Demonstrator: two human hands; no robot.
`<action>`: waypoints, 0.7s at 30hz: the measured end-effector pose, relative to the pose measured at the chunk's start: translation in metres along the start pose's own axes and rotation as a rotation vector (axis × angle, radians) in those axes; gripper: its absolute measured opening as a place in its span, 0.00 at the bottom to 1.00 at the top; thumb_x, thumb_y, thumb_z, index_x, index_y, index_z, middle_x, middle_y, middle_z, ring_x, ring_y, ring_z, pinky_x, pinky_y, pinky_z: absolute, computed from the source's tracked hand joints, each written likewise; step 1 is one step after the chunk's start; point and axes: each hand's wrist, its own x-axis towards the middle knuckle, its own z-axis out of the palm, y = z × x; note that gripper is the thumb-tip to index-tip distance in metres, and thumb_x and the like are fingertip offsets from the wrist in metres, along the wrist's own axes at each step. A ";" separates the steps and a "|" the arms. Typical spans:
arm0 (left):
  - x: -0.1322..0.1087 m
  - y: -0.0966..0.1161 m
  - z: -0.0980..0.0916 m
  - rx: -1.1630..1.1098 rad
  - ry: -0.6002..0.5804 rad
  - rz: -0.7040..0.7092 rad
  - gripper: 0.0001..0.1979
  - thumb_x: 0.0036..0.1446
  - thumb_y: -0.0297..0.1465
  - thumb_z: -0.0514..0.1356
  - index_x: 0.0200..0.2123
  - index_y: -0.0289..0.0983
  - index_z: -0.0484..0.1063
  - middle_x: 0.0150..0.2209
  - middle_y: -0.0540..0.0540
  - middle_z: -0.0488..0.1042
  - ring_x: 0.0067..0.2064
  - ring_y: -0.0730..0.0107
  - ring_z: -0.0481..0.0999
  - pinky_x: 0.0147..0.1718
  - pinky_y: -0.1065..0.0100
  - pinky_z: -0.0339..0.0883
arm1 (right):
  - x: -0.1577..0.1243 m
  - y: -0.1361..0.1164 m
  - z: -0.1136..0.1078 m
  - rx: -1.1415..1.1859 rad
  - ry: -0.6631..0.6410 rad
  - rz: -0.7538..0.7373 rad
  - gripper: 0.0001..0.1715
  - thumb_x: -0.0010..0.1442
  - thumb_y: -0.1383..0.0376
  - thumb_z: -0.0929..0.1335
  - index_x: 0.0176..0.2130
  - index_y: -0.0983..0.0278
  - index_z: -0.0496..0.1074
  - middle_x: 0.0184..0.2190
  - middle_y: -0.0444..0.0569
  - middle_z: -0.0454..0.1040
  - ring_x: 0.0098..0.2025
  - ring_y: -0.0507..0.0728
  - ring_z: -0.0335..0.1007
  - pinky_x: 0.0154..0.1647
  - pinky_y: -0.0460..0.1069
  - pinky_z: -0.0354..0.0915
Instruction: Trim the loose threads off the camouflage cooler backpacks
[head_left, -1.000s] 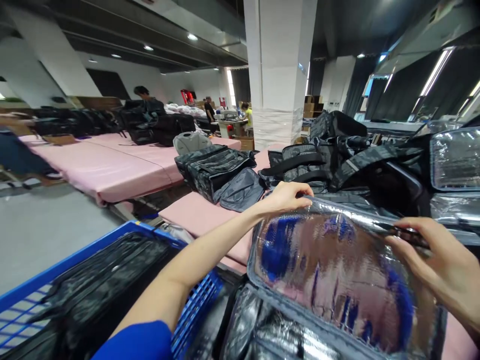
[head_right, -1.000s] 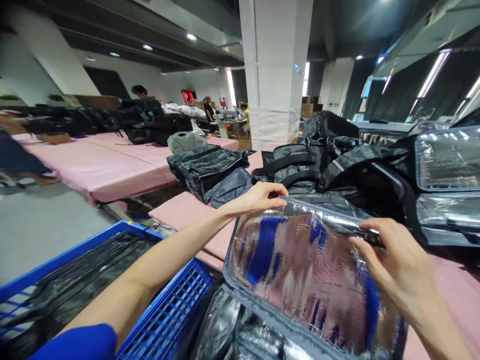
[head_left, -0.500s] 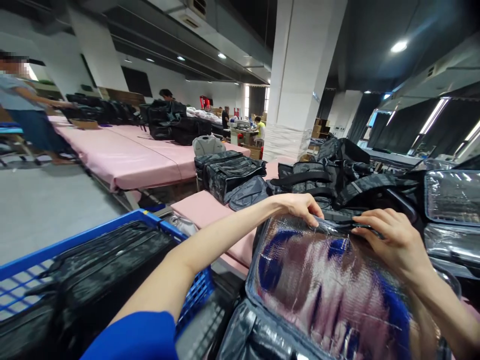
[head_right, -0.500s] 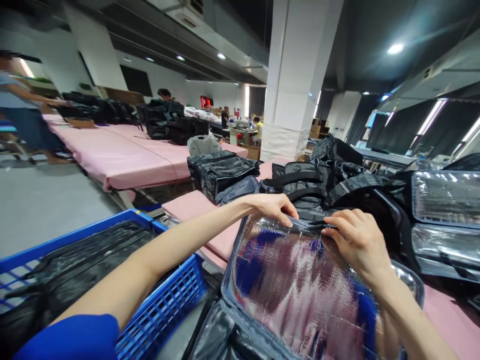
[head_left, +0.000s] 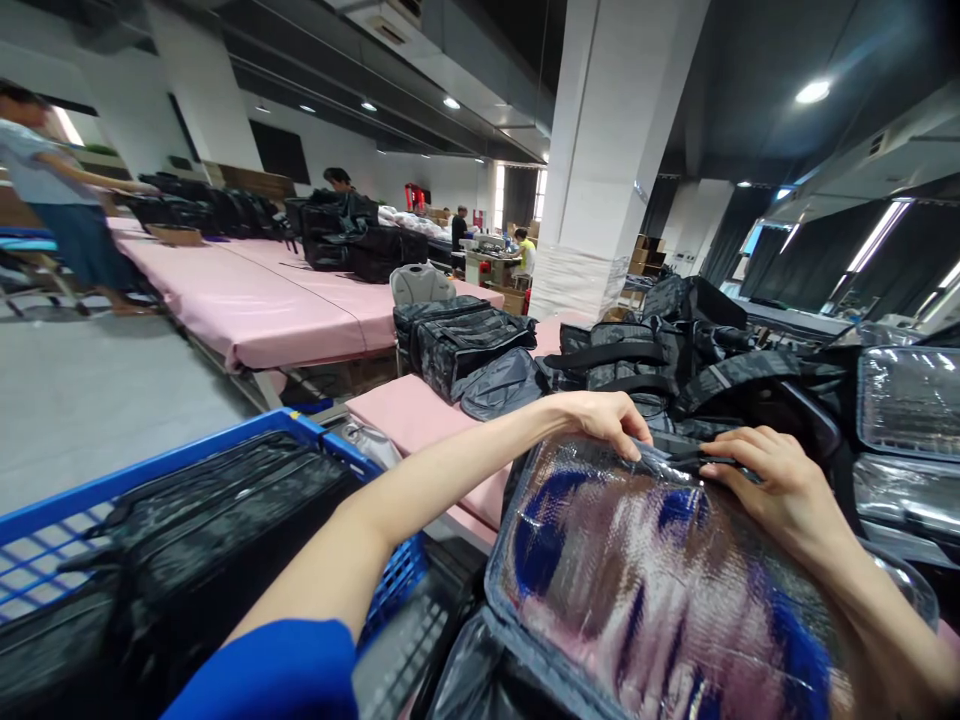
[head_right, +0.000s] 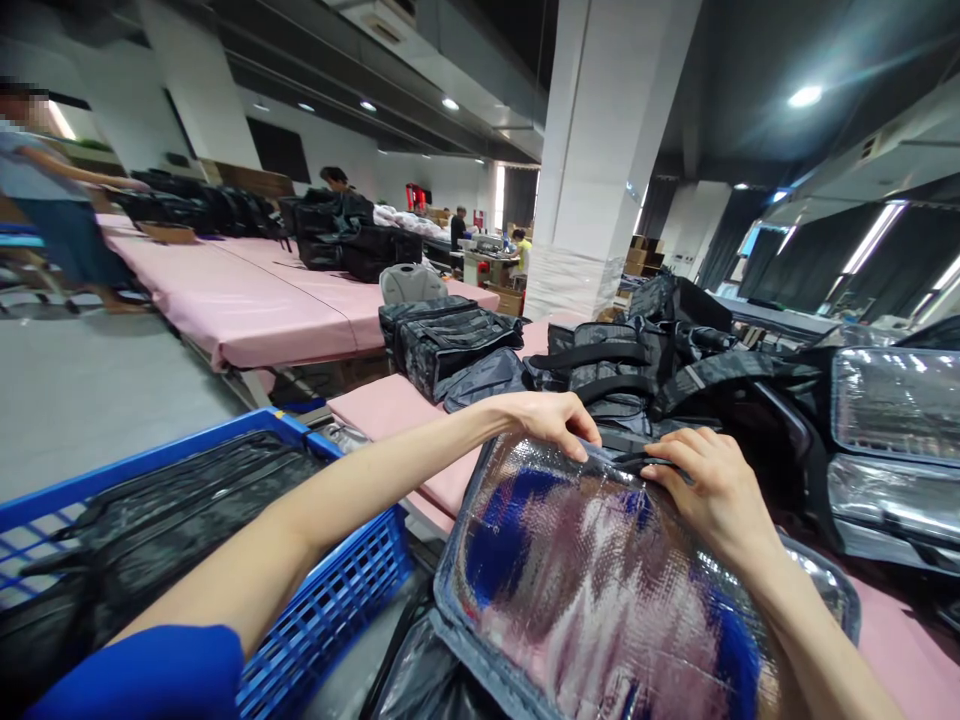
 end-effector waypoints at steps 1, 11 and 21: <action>-0.001 0.000 0.000 0.003 -0.005 0.005 0.08 0.40 0.26 0.65 0.29 0.34 0.78 0.25 0.52 0.74 0.26 0.76 0.70 0.24 0.77 0.61 | 0.001 0.000 0.001 0.001 -0.005 -0.007 0.13 0.61 0.54 0.65 0.37 0.59 0.73 0.36 0.45 0.75 0.37 0.54 0.68 0.40 0.52 0.59; 0.000 -0.003 0.000 0.012 0.028 0.020 0.09 0.40 0.25 0.65 0.30 0.33 0.78 0.25 0.51 0.75 0.26 0.75 0.71 0.25 0.77 0.61 | -0.001 0.003 -0.003 0.053 -0.008 0.047 0.11 0.60 0.55 0.66 0.36 0.58 0.74 0.35 0.46 0.75 0.37 0.55 0.67 0.39 0.52 0.60; 0.001 -0.005 -0.001 0.016 0.031 0.023 0.10 0.40 0.26 0.66 0.31 0.33 0.78 0.26 0.52 0.75 0.26 0.77 0.71 0.25 0.77 0.60 | 0.009 -0.003 -0.002 -0.011 0.028 -0.131 0.10 0.62 0.59 0.65 0.35 0.60 0.74 0.34 0.45 0.75 0.34 0.53 0.67 0.38 0.52 0.58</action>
